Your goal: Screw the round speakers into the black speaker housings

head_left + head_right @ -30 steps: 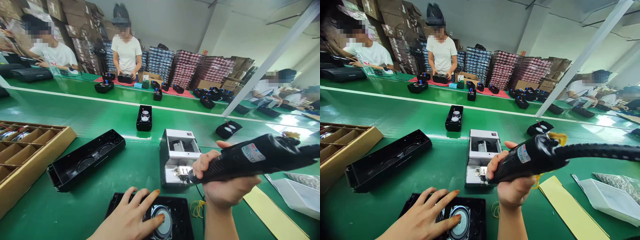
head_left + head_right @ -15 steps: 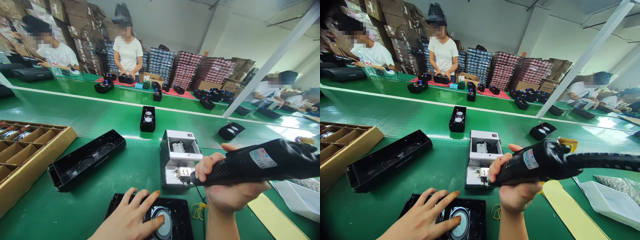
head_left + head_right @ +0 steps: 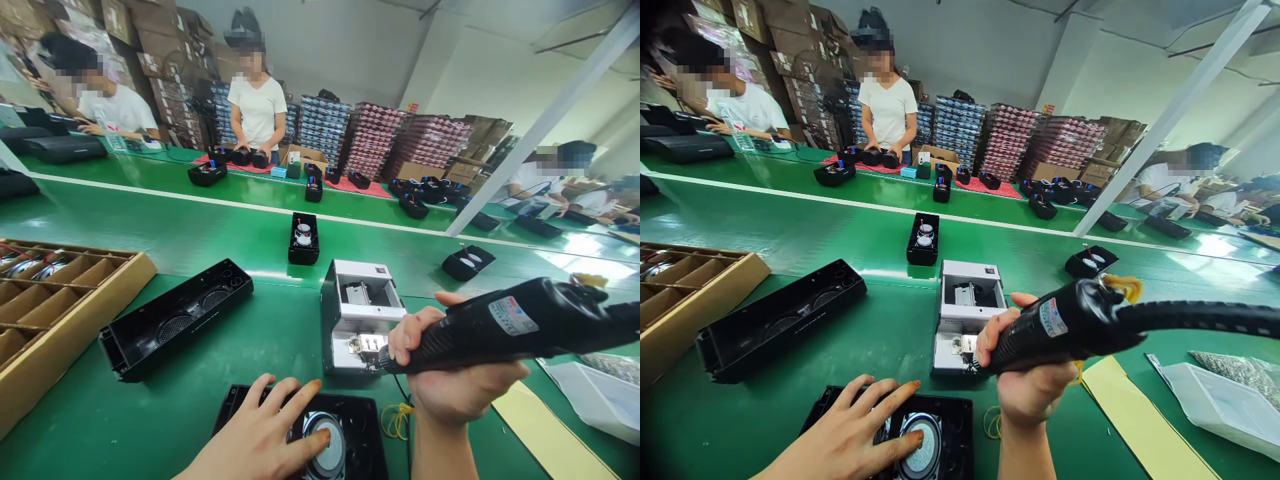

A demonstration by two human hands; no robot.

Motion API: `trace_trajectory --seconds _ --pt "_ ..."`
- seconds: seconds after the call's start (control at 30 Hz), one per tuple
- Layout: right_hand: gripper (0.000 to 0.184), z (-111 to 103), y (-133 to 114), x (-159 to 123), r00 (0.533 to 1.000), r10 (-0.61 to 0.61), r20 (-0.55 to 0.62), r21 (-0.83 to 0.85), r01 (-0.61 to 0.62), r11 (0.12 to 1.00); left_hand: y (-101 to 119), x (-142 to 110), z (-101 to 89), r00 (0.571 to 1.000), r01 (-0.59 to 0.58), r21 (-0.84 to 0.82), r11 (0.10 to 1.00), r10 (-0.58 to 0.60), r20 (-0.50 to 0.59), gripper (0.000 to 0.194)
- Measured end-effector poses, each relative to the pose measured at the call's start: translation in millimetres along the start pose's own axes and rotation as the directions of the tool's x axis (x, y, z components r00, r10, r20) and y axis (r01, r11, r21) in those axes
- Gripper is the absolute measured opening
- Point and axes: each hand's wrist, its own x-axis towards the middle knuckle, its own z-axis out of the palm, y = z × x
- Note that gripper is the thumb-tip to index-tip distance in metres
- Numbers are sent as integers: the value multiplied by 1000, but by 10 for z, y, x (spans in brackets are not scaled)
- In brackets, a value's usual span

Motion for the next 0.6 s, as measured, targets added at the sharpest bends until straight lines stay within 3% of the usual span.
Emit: trace_trajectory --seconds 0.17,0.4,0.6 --pt "80 10 -7 -16 999 9 -42 -7 -9 1000 23 71 -107 999 25 18 1000 -25 -23 30" --pt "71 -62 -16 -42 999 4 38 58 -6 998 199 197 15 981 -10 -8 1000 8 -196 24" --pt "81 -117 -167 -67 996 -18 83 95 11 995 264 273 55 992 -46 -49 998 40 -123 22"
